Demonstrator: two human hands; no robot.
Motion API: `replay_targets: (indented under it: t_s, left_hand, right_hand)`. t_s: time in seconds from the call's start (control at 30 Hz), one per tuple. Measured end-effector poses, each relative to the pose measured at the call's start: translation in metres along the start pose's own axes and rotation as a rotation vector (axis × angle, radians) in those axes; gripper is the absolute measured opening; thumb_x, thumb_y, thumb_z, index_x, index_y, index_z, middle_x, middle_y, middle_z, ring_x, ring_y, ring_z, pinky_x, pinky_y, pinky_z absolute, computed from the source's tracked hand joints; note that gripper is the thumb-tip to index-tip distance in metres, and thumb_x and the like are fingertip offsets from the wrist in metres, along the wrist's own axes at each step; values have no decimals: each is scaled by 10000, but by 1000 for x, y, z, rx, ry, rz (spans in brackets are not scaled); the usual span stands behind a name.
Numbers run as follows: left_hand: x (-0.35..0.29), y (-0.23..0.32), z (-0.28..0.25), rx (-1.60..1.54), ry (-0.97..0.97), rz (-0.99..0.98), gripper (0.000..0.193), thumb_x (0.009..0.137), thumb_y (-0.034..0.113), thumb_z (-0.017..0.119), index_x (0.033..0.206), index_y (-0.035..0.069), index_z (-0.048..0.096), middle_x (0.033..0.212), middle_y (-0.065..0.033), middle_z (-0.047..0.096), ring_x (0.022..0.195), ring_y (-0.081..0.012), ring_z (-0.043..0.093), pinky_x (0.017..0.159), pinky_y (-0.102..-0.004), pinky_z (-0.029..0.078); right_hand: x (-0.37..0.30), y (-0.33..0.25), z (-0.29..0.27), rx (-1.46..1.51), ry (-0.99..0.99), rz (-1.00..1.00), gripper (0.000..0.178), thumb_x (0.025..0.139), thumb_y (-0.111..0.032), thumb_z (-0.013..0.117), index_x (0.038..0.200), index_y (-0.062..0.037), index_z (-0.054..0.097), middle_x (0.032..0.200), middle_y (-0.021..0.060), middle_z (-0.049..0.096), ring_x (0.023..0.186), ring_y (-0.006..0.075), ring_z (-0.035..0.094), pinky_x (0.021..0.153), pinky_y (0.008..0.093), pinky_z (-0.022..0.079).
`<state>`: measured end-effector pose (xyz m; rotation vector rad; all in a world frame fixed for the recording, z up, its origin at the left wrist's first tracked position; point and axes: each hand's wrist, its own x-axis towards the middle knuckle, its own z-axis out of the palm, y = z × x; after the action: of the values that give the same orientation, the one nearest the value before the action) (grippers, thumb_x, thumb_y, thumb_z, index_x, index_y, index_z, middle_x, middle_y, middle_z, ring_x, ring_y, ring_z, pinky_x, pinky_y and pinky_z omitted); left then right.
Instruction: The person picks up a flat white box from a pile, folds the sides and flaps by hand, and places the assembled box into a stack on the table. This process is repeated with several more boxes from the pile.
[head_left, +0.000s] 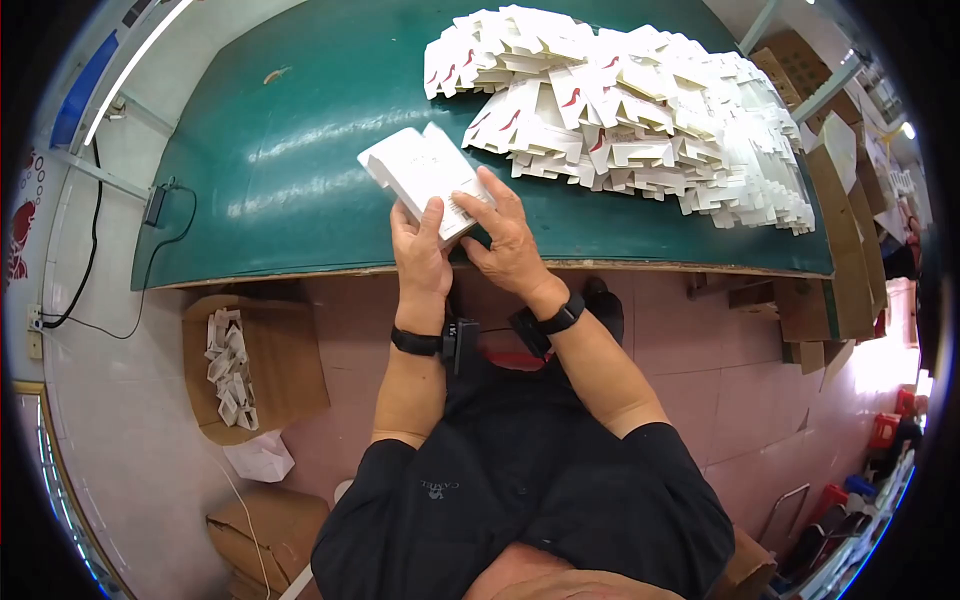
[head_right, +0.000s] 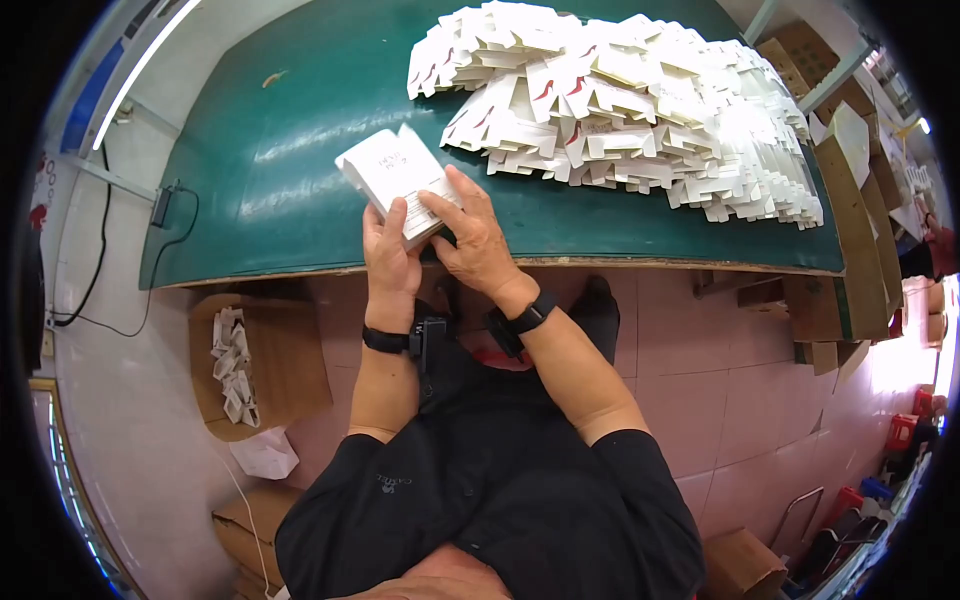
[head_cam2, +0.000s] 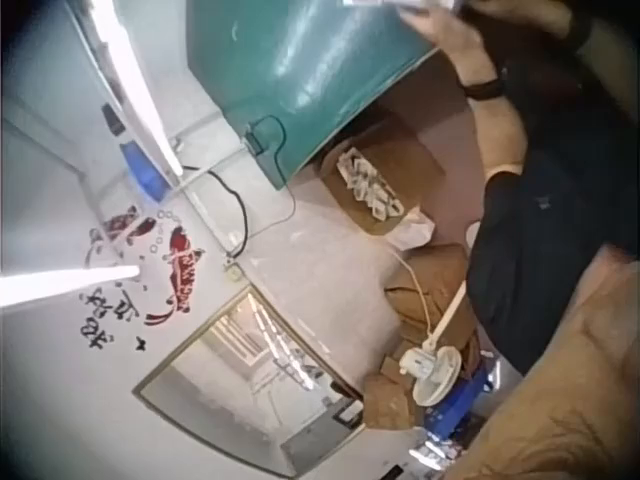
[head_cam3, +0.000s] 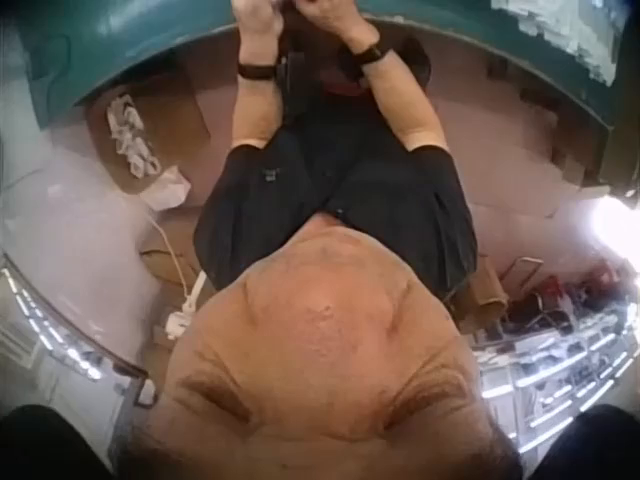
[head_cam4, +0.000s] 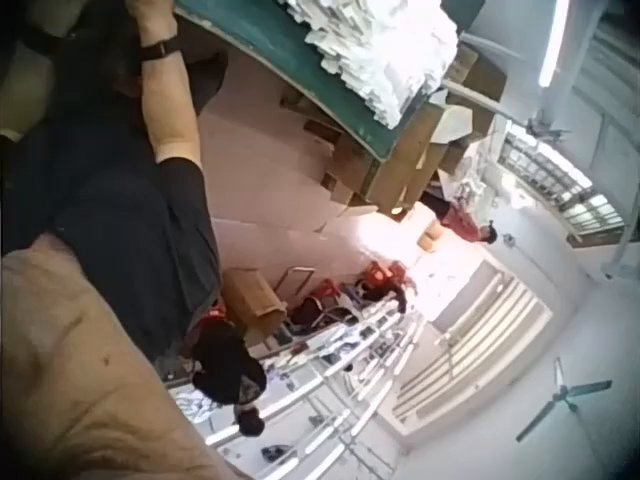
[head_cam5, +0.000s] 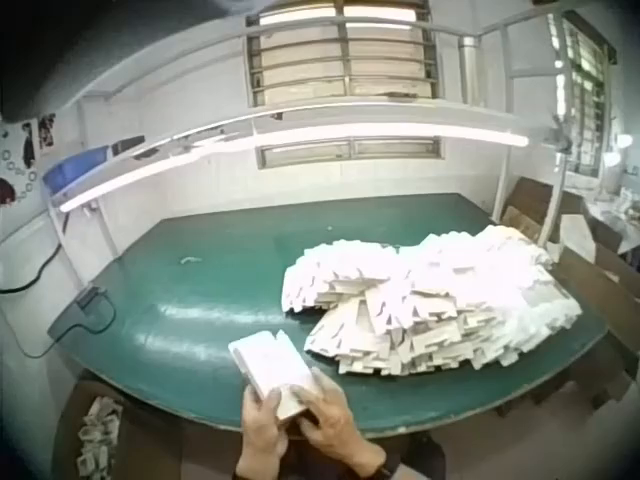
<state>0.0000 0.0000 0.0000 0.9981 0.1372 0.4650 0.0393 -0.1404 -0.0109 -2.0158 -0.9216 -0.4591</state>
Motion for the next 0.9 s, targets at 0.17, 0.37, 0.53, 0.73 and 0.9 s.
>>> replay_targets:
  t_s: [0.17,0.37,0.53,0.73,0.9]
  left_hand:
    - [7,-3,-17,-163,35,-180,598,1006,313,567,1486,16,370,1412,-171,562,1238,-360,602,1052,-520,487]
    - [5,-4,-12,-343,-16,-278,486,1065,320,465,1446,22,419,1340,-153,598,1188,-299,636,992,-461,541]
    - [3,-4,-10,-312,-50,-270,497,1089,360,444,1459,30,414,1353,-147,600,1192,-293,635,1001,-466,533]
    - [1,-5,-14,-292,-57,-289,519,1091,401,437,1460,36,408,1347,-146,597,1192,-290,635,996,-463,538]
    - [-2,-5,-13,-278,-88,-275,487,1090,394,450,1438,54,420,1329,-123,597,1179,-264,636,984,-435,541]
  right_hand:
    - [3,-5,-3,385,92,214,730,882,-141,787,1510,-67,423,1493,156,490,1300,272,534,1094,397,432]
    - [-1,0,-3,567,-11,400,694,910,-108,761,1513,-61,421,1256,104,659,1047,163,659,931,309,534]
    - [-1,0,-4,605,-1,413,678,918,-77,745,1513,-62,421,1234,87,661,995,139,665,887,293,546]
    - [-1,0,-5,679,-1,417,659,914,-41,741,1499,-64,440,1190,59,671,966,107,657,867,274,545]
    - [-2,1,-3,706,26,420,625,908,8,720,1475,-65,467,1147,41,673,941,86,650,823,246,544]
